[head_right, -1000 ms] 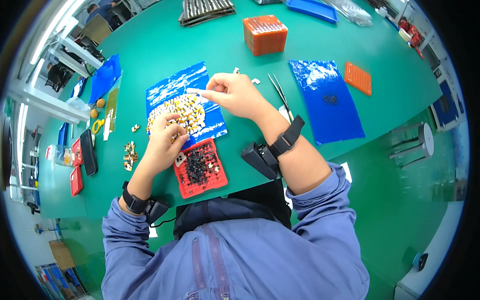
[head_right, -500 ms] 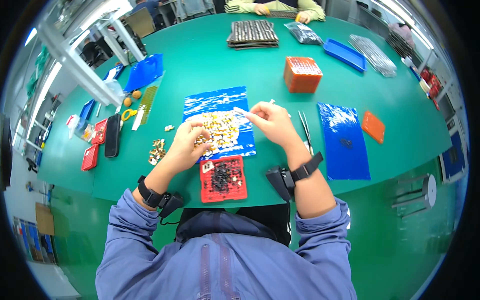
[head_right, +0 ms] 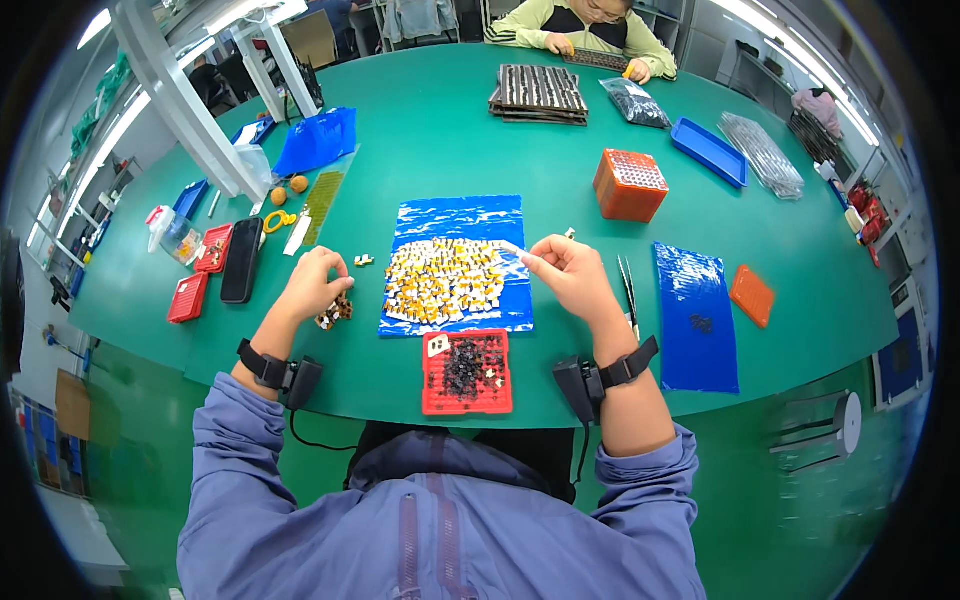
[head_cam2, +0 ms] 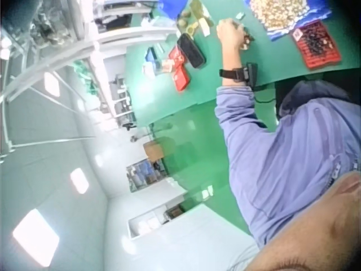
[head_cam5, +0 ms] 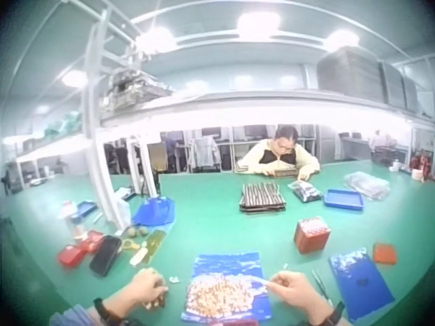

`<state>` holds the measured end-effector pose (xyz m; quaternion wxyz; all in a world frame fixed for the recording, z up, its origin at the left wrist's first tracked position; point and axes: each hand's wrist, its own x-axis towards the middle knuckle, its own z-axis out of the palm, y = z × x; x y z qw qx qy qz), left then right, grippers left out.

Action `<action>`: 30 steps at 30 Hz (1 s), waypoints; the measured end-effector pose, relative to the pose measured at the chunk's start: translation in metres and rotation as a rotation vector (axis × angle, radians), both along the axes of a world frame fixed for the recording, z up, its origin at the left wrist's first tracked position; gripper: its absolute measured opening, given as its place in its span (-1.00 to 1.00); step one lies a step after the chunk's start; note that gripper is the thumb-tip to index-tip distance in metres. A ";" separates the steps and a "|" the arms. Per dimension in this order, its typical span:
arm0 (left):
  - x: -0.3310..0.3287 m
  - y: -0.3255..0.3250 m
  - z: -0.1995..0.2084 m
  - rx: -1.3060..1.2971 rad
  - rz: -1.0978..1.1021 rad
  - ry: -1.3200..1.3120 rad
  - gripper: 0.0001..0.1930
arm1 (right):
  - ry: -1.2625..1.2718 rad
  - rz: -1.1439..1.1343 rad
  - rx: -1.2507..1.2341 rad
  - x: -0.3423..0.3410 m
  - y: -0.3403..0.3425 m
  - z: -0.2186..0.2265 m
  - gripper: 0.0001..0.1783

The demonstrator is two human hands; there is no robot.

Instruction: The person uses a white pen-like tool to pick up small black components from a red tray and place them onto a blue sheet containing yellow and white parts. They also use a small blade to scrape or clean a component before placing it on the sheet. The task involves repetitive, precise placement of small electronic parts.

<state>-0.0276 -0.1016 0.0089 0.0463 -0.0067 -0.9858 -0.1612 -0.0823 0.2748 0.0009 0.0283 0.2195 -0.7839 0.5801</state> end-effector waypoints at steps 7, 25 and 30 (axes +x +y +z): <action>0.028 0.043 0.026 0.782 -0.176 -0.110 -0.91 | -0.221 0.243 -0.105 0.028 -0.011 0.013 -0.87; 0.026 0.125 -0.010 1.916 -0.399 -0.635 -0.91 | -0.293 0.455 -0.062 0.043 -0.021 0.023 -0.84; 0.029 0.129 -0.010 1.899 -0.352 -0.588 -0.89 | -0.091 0.443 -0.018 0.039 -0.019 0.025 -0.82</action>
